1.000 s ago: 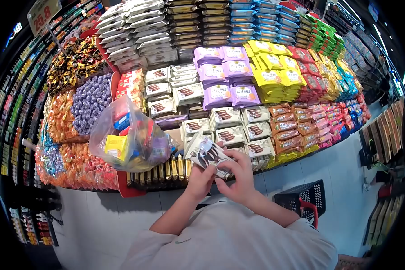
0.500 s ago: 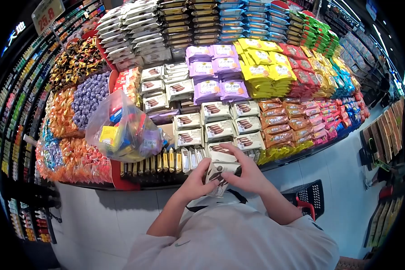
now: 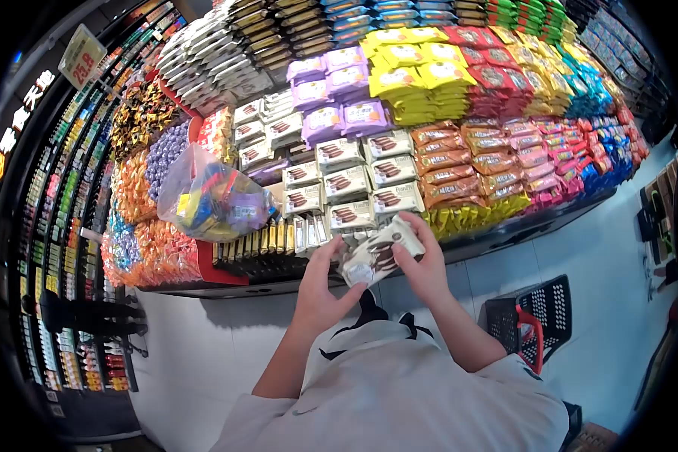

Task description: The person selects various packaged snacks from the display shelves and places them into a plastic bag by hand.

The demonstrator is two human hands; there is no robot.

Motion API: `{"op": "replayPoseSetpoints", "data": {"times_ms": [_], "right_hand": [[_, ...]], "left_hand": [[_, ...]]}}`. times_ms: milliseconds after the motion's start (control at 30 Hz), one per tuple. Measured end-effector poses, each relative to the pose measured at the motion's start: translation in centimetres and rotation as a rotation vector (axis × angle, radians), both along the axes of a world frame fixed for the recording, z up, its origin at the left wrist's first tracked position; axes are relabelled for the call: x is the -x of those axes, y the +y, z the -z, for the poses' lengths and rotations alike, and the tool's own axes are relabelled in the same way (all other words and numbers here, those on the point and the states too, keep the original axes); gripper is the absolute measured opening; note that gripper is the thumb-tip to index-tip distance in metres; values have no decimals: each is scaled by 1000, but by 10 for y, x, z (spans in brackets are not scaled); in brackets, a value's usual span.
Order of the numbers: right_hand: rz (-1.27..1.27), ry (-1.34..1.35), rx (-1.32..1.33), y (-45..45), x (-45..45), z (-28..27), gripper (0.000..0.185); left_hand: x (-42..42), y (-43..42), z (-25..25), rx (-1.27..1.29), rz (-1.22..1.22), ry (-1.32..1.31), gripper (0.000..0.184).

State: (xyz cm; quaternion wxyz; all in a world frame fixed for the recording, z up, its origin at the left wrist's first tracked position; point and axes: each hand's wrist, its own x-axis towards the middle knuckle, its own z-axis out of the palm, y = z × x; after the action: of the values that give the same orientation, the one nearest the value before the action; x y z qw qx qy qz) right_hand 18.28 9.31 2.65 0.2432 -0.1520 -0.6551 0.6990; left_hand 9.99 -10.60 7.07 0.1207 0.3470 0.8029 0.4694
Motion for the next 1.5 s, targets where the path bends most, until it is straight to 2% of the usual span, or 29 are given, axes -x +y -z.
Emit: {"op": "replayPoseSetpoints", "data": {"times_ms": [67, 167, 200, 233, 333, 400, 700, 833, 900, 933, 1000, 1100, 1167, 1233, 1367, 1433, 1500], "right_hand": [[68, 39, 48, 6, -11, 3, 55], [142, 90, 62, 13, -29, 4, 59], [170, 83, 11, 13, -36, 6, 60], [191, 83, -42, 12, -40, 8, 61], [238, 101, -55, 13, -56, 12, 61], [287, 111, 18, 18, -64, 15, 61], [407, 93, -218, 59, -96, 3, 64], [404, 167, -90, 67, -98, 1, 65], [398, 183, -109, 68, -97, 4, 67], [382, 189, -98, 68, -97, 4, 69], [359, 204, -98, 68, -96, 0, 71], [289, 194, -141, 71, -99, 2, 74], [314, 232, -143, 75, -95, 8, 74], [314, 235, -146, 78, -90, 12, 70], [358, 184, -108, 79, -83, 32, 61], [448, 27, -17, 73, -82, 33, 59], [473, 31, -3, 70, -79, 46, 56]], "left_hand": [[-16, 16, -11, 93, 10, 304, 88], [-31, 41, -15, 167, 99, 469, 89], [-36, 53, -16, 155, 100, 531, 77], [-40, 62, -14, 153, 99, 553, 77], [-48, 86, -7, 202, 162, 616, 54], [-58, 97, -8, 235, 194, 658, 53], [-69, 147, -12, 176, 329, 729, 50], [-63, 161, -16, 166, 385, 771, 51], [-54, 164, -20, 129, 460, 747, 49], [-49, 165, -28, 125, 456, 752, 49], [-29, 163, -52, 346, 561, 575, 46], [12, 151, -100, 446, 547, 628, 39], [57, 134, -117, 414, 524, 740, 39], [96, 116, -148, 420, 458, 895, 35], [171, 75, -225, 469, 334, 801, 33], [224, 51, -249, 474, 237, 778, 38], [276, 24, -271, 471, 140, 761, 43]]}}
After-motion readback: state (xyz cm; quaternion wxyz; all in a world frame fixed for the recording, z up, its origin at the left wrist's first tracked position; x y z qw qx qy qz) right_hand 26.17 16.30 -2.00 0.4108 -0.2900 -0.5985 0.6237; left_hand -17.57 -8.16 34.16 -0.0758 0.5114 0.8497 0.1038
